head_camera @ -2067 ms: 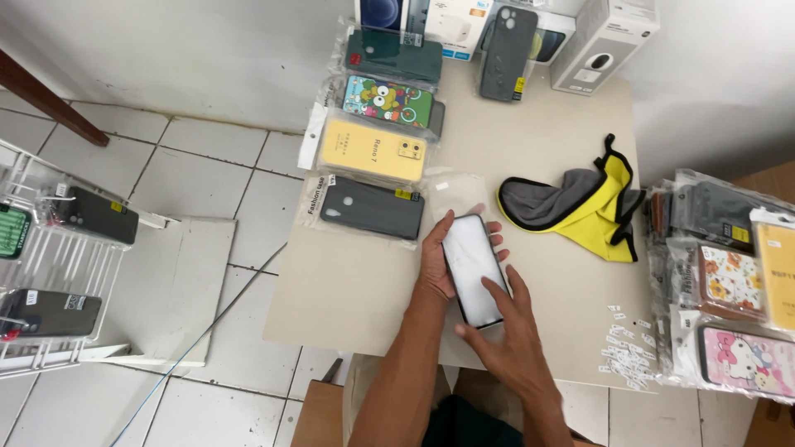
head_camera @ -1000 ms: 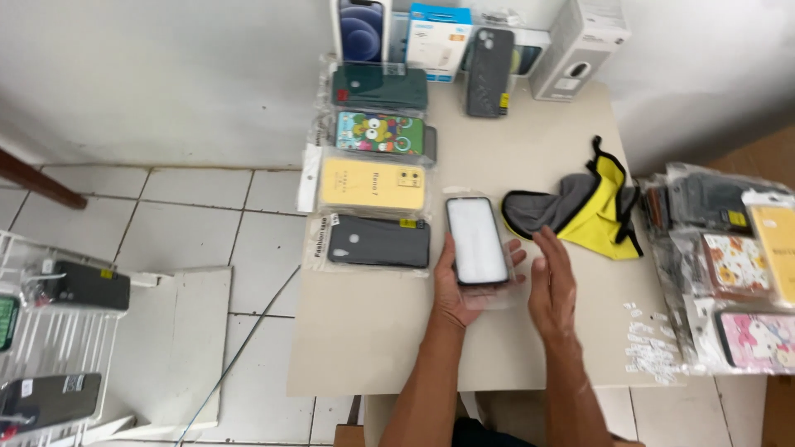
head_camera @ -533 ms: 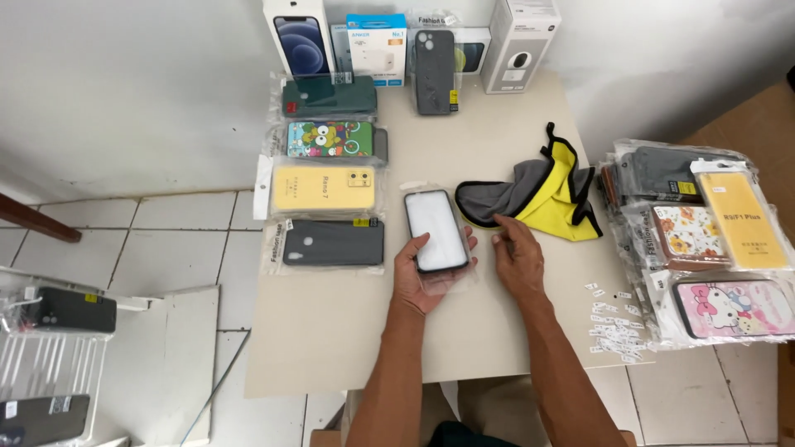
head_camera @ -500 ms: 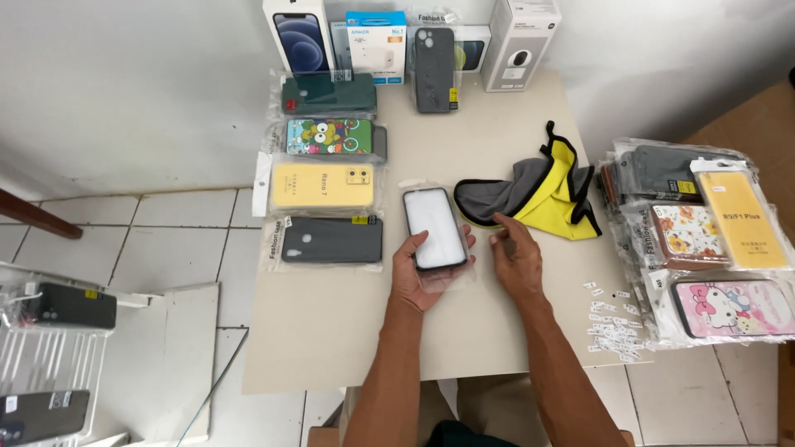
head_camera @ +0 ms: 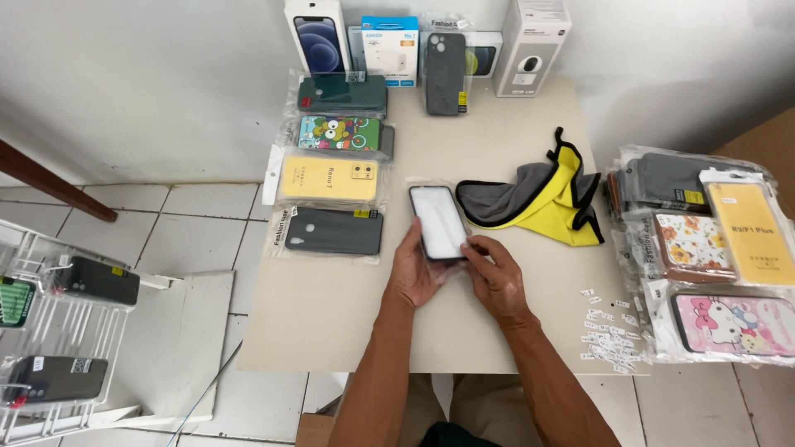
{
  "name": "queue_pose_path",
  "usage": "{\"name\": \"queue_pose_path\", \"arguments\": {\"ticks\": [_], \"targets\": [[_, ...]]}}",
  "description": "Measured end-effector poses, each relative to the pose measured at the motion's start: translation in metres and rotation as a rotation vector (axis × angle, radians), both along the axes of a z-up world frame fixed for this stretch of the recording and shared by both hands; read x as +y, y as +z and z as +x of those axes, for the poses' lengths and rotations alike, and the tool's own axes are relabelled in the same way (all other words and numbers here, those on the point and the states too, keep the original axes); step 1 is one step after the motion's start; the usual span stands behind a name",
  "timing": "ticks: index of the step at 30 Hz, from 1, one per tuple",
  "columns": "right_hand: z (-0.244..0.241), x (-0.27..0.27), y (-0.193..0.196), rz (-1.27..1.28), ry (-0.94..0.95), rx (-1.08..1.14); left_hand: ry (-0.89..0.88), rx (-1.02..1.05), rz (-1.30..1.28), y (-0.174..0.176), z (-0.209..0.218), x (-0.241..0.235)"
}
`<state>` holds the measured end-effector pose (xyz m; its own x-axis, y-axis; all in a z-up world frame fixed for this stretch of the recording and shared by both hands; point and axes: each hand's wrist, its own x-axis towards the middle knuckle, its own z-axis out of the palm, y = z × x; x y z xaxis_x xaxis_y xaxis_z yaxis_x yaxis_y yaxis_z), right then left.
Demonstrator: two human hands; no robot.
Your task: The person is unboxing various phone cases, wiping them clean with a yellow cloth, and arranging them on a table in a store setting.
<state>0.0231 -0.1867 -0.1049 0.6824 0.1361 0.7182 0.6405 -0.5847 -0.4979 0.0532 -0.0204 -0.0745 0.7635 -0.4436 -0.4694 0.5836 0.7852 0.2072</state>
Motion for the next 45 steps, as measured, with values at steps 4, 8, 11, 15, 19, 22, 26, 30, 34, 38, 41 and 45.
{"name": "queue_pose_path", "arguments": {"ticks": [4,8,11,15,19,22,26,30,34,38,41,45], "targets": [[0.0,-0.002,0.004,0.059,-0.052,-0.012,0.076,-0.212,0.081,-0.023,-0.011,-0.006],[-0.001,-0.005,0.0,0.044,-0.085,-0.017,0.245,-0.416,0.324,-0.034,-0.03,-0.016],[0.0,-0.007,0.0,0.063,-0.112,-0.008,0.372,-0.456,0.456,-0.02,-0.051,-0.009],[-0.001,-0.004,-0.001,0.007,-0.132,0.016,0.132,-0.844,1.396,-0.007,-0.064,0.001],[0.002,-0.008,-0.012,-0.007,-0.077,0.102,0.038,-1.102,1.684,-0.048,-0.045,0.016],[0.005,-0.007,-0.013,0.026,-0.083,0.175,-0.145,-1.112,1.616,-0.032,-0.04,0.026],[0.005,-0.007,-0.011,0.014,-0.089,0.181,-0.179,-1.226,1.637,-0.033,-0.035,0.013],[0.003,-0.006,0.002,0.074,-0.019,0.283,0.141,-1.323,1.869,-0.07,-0.02,0.015],[0.002,-0.001,0.014,0.146,0.077,0.329,0.262,-1.305,1.793,-0.089,-0.022,0.025],[0.002,-0.004,0.006,0.15,0.081,0.349,0.237,-1.305,1.714,-0.07,-0.036,0.031],[0.002,-0.006,0.006,0.137,0.079,0.364,0.181,-1.24,1.674,-0.067,-0.039,0.031],[0.001,-0.003,0.013,0.112,0.15,0.383,0.24,-1.168,1.627,-0.06,-0.04,0.03]]}}
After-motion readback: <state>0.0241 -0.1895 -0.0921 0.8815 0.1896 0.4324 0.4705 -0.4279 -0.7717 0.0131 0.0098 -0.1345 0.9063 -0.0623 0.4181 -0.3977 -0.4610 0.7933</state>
